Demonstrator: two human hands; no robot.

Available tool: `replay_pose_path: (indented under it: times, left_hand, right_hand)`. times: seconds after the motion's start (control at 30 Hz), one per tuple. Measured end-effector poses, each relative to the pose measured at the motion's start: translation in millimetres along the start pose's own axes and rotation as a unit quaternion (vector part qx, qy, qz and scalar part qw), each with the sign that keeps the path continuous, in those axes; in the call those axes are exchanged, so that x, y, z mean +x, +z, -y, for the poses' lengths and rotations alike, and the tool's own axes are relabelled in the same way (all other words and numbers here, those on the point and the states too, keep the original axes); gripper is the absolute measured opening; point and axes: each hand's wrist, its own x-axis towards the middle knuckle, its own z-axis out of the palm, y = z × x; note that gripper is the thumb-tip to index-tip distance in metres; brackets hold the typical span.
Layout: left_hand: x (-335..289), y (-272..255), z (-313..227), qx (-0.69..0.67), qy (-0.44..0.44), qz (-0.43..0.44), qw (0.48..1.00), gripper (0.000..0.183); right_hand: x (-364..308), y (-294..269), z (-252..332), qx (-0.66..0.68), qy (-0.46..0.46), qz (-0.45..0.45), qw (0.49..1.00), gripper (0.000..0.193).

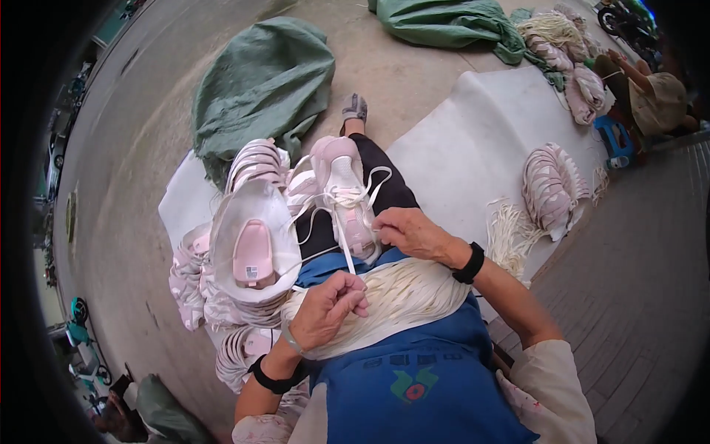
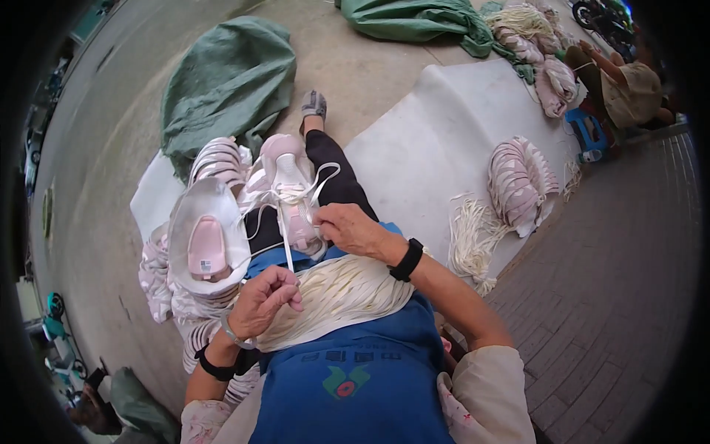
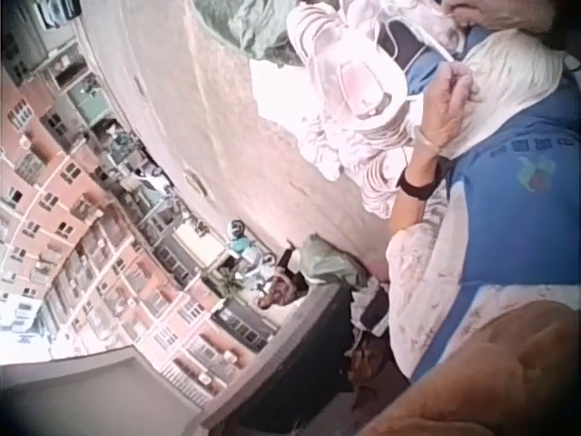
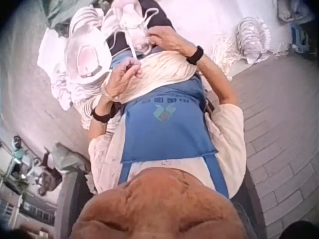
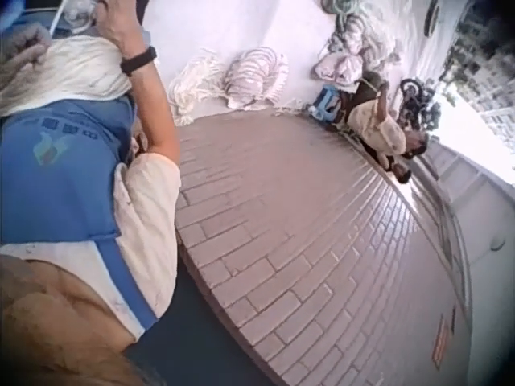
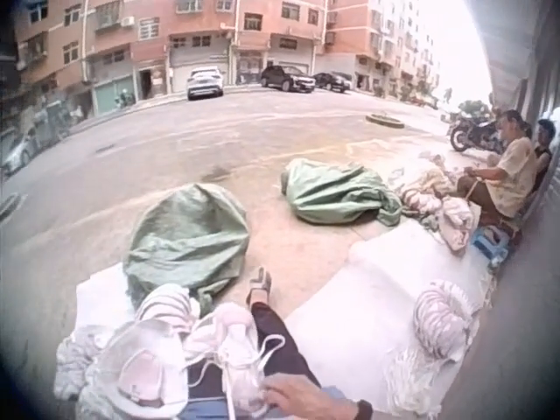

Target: The recorder is threading laces through the eyelets of shoe uppers.

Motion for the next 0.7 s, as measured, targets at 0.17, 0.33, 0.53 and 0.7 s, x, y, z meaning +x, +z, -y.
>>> replay_pose_path:
  times: [0.17,0.33,0.53,0.7]
  left_hand:
    - [-2.0,-22.9,26.6,-0.055,0.051,-0.101,0.992,0.012]
    - [-23.4,-38.5,11.3,-0.108,-0.018,-0.073,0.991,0.014]
    - [-80.3,-49.3,-21.4,-0.099,0.041,-0.149,0.983,0.016]
    - [4.0,-41.1,10.0,0.02,0.003,-0.237,0.971,0.013]
  right_hand:
    - [6.3,19.3,-13.9,-0.015,-0.018,-0.004,1.0,0.015]
    - [7.0,9.5,-1.2,0.068,0.105,0.038,0.991,0.014]
    - [3.0,-5.1,9.3,0.051,0.112,0.12,0.985,0.014]
    - [13.9,8.2,-9.8,-0.009,0.026,0.026,0.999,0.014]
